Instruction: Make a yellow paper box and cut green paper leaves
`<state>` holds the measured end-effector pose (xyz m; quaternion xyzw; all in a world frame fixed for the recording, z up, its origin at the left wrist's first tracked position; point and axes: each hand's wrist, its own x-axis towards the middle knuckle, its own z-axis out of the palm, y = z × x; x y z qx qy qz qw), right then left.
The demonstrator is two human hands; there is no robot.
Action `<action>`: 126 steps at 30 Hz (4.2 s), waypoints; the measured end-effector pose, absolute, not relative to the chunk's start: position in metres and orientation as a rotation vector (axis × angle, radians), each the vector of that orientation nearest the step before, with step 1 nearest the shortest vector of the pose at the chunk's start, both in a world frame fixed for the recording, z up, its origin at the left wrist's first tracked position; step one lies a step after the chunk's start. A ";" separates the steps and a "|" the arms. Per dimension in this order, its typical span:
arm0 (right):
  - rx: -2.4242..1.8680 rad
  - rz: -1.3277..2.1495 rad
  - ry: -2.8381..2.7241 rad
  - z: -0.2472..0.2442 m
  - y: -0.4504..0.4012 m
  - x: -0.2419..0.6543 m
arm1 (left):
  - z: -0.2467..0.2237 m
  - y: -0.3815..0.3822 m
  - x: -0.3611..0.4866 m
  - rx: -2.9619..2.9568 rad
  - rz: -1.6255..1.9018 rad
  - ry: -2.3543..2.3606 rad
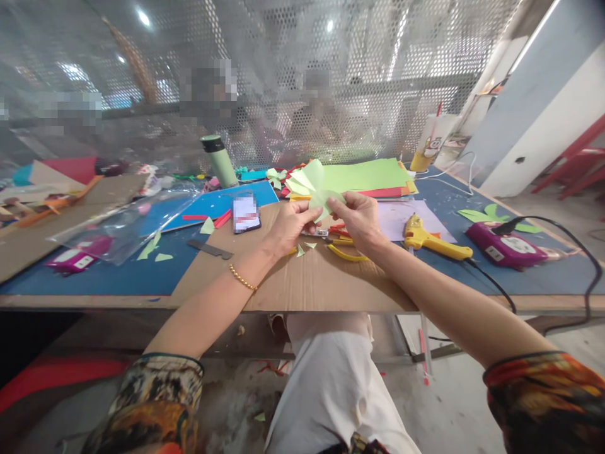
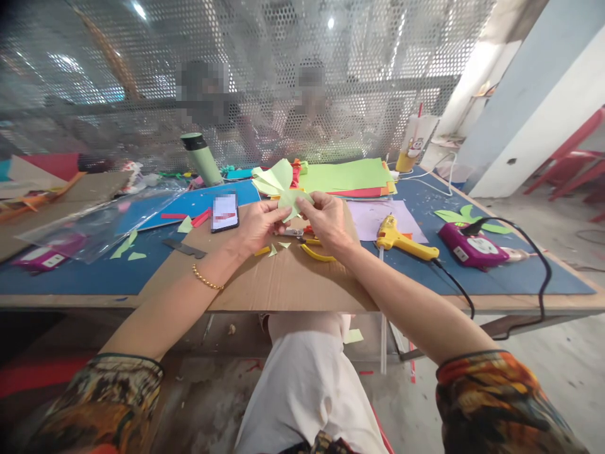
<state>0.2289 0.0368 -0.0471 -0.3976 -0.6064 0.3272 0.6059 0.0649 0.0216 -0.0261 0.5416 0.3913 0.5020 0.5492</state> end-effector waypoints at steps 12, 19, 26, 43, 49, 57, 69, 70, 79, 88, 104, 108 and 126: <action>-0.923 0.769 -1.376 -0.044 0.034 0.228 | -0.024 0.022 0.063 1.390 1.201 0.981; -0.961 0.769 -1.393 -0.043 0.034 0.228 | -0.025 0.022 0.065 1.358 1.224 0.962; -0.953 0.791 -1.374 -0.045 0.036 0.228 | -0.025 0.022 0.063 1.370 1.227 0.976; -0.963 0.772 -1.390 -0.050 0.040 0.231 | -0.021 0.018 0.064 1.411 1.230 1.017; -0.956 0.764 -1.444 -0.049 0.038 0.233 | -0.024 0.024 0.058 1.401 1.245 0.993; -1.116 0.408 -1.978 -0.015 0.046 0.274 | -0.010 0.033 0.040 1.275 1.350 0.988; -1.419 0.132 -2.847 -0.013 0.022 0.280 | -0.003 0.049 0.017 1.376 1.501 0.968; -1.418 0.178 -2.857 -0.014 0.024 0.281 | -0.002 0.049 0.015 1.383 1.502 0.976; -1.449 0.387 -2.743 -0.025 0.037 0.283 | 0.005 0.051 0.001 1.394 1.475 1.032; -1.079 1.125 -1.988 -0.035 0.044 0.306 | 0.011 0.054 -0.011 1.364 1.508 1.054; -0.887 1.186 -1.959 -0.016 0.010 0.283 | 0.008 0.047 0.005 1.419 1.502 1.014; -0.863 1.170 -1.934 -0.019 0.010 0.278 | 0.001 0.048 0.011 1.469 1.485 1.022; -0.939 1.212 -1.852 -0.012 0.009 0.274 | -0.005 0.046 0.017 1.519 1.424 1.020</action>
